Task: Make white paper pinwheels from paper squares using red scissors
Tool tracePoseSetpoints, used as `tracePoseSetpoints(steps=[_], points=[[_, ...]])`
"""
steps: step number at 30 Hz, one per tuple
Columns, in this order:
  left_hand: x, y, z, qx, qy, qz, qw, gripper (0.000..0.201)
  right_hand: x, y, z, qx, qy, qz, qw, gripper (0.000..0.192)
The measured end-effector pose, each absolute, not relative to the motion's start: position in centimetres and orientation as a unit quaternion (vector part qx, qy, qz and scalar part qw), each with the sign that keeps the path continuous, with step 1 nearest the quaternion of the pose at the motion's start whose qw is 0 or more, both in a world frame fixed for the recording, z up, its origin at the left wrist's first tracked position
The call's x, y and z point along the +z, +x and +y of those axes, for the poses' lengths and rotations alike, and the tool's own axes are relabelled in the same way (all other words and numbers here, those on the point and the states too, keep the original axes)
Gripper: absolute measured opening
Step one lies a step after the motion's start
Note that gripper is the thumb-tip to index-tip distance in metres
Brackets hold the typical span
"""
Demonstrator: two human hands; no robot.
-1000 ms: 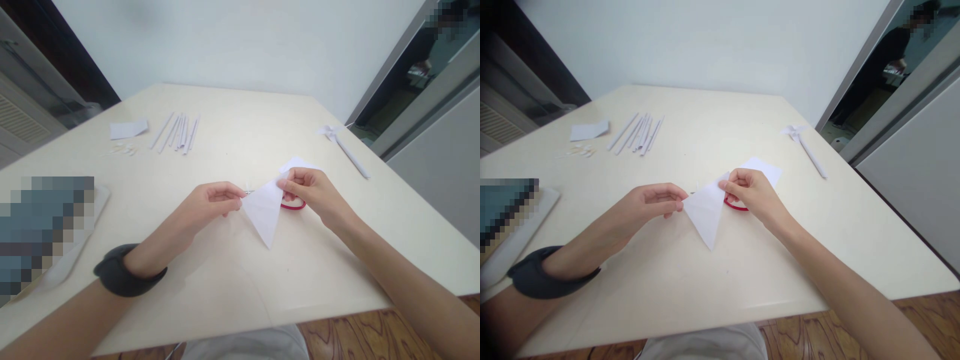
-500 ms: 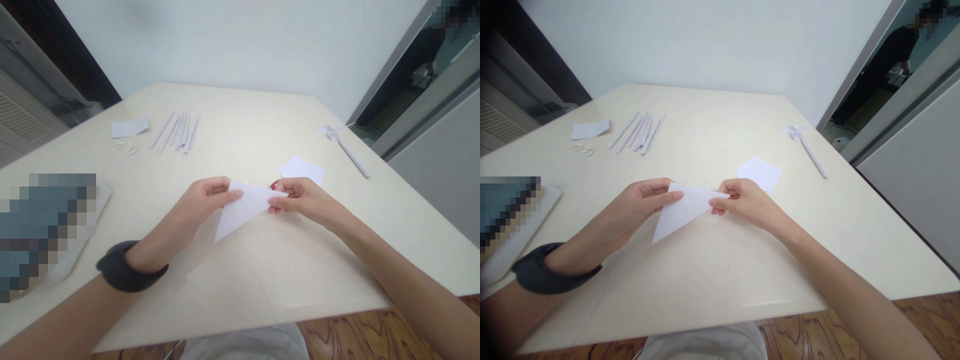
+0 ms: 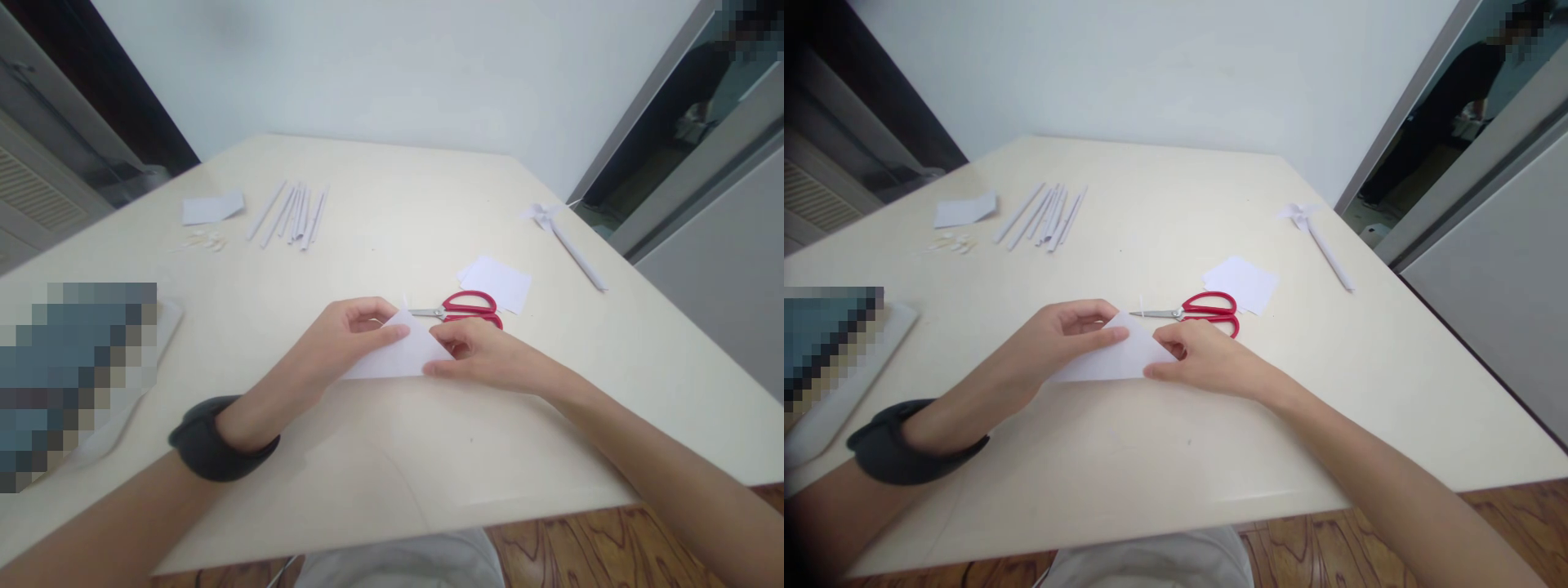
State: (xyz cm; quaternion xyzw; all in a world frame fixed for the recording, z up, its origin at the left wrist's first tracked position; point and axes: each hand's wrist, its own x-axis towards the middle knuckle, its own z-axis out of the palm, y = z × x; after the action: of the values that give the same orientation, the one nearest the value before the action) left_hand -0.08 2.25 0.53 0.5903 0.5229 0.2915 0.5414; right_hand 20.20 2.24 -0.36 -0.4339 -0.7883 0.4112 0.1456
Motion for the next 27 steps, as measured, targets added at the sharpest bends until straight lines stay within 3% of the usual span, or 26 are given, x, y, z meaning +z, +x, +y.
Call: tracePoseSetpoints(steps=[7,13,20,27], points=[[0.8,-0.7,2.6,0.328,0.613,0.490,0.526,0.015,0.5,20.9,2.5,0.428,-0.473,-0.732,0.238,0.015],[0.7,-0.4,2.6,0.336,0.619,0.465,0.536,0.016,0.7,20.9,2.6,0.483,-0.471,-0.661,0.329,0.023],[0.4,0.1,2.2,0.320,0.630,0.518,0.481,0.016,-0.2,20.0,2.2,0.488,-0.472,-0.667,0.307,0.023],[0.1,0.3,2.1,0.293,0.646,0.524,0.472,0.020,-0.3,19.5,2.0,0.511,-0.448,-0.671,0.296,0.009]])
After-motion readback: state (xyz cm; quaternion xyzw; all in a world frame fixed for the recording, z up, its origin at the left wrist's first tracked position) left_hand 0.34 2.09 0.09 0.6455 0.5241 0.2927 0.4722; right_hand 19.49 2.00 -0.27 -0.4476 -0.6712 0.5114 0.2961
